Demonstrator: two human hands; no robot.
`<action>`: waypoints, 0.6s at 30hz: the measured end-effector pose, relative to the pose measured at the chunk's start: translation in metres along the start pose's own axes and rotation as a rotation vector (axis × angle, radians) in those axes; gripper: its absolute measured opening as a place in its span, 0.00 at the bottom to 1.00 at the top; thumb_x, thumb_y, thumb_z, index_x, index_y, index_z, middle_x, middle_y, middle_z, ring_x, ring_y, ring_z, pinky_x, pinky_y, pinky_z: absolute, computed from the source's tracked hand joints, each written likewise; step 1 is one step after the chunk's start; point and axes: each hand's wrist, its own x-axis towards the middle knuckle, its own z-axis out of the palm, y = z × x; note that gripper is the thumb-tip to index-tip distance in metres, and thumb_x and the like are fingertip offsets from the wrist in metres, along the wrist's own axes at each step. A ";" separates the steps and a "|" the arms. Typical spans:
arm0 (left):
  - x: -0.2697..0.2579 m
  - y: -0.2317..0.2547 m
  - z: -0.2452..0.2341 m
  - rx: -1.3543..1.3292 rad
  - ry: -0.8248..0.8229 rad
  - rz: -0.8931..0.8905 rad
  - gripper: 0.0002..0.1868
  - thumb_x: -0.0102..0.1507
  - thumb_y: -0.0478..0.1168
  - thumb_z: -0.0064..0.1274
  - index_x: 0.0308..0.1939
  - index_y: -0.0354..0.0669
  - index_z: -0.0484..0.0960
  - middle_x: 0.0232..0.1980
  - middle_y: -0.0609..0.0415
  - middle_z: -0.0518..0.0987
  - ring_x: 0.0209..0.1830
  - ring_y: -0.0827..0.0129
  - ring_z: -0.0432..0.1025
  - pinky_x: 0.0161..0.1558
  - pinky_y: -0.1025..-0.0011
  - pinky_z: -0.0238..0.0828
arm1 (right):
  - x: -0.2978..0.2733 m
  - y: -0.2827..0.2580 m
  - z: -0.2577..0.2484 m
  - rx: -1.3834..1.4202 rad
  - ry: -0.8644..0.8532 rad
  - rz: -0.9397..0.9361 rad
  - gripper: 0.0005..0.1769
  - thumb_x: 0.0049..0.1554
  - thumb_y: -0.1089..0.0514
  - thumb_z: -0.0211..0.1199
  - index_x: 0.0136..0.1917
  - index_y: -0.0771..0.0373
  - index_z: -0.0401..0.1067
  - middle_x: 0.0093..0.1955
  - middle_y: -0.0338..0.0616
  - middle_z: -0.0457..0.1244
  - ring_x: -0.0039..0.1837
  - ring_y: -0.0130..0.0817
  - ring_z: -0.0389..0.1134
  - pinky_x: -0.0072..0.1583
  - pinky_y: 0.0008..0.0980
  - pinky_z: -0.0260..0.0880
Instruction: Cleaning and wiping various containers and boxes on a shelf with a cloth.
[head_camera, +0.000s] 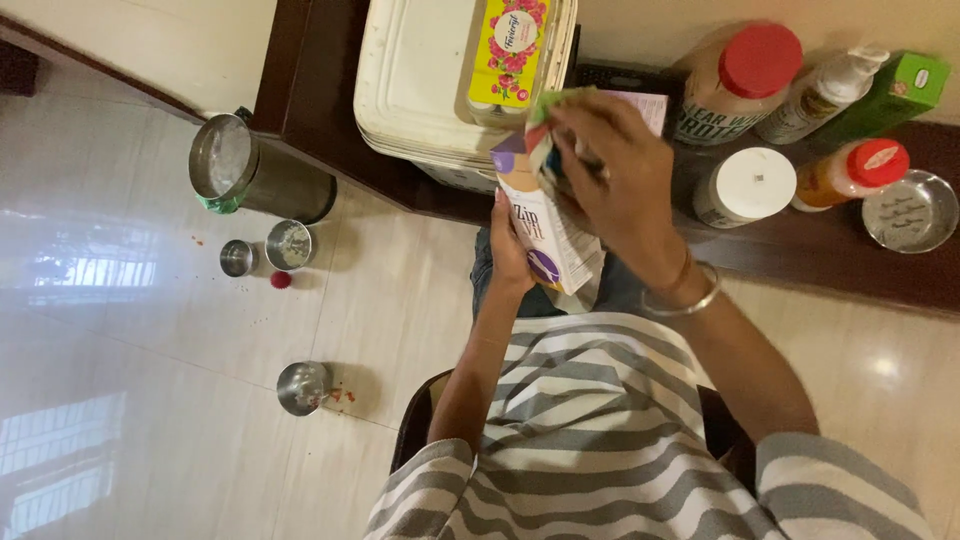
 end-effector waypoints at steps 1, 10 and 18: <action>0.003 0.003 0.005 -0.005 0.001 0.001 0.31 0.78 0.60 0.31 0.75 0.43 0.65 0.64 0.50 0.77 0.61 0.61 0.74 0.62 0.60 0.73 | -0.009 -0.001 0.000 -0.002 -0.004 -0.002 0.17 0.64 0.69 0.69 0.65 0.63 0.75 0.67 0.49 0.66 0.61 0.41 0.74 0.59 0.34 0.78; 0.004 0.034 0.036 -0.172 -0.105 -0.024 0.38 0.73 0.67 0.28 0.74 0.42 0.63 0.66 0.42 0.75 0.62 0.50 0.73 0.62 0.54 0.74 | -0.090 -0.016 -0.001 -0.045 -0.127 -0.003 0.18 0.57 0.68 0.70 0.61 0.62 0.77 0.64 0.49 0.65 0.60 0.43 0.71 0.55 0.34 0.77; 0.014 0.018 0.031 -0.062 0.122 0.066 0.30 0.75 0.56 0.28 0.76 0.45 0.63 0.71 0.48 0.73 0.68 0.59 0.72 0.70 0.61 0.71 | -0.027 -0.018 -0.009 -0.044 0.040 0.002 0.15 0.62 0.68 0.71 0.62 0.65 0.76 0.65 0.48 0.66 0.58 0.39 0.74 0.55 0.30 0.77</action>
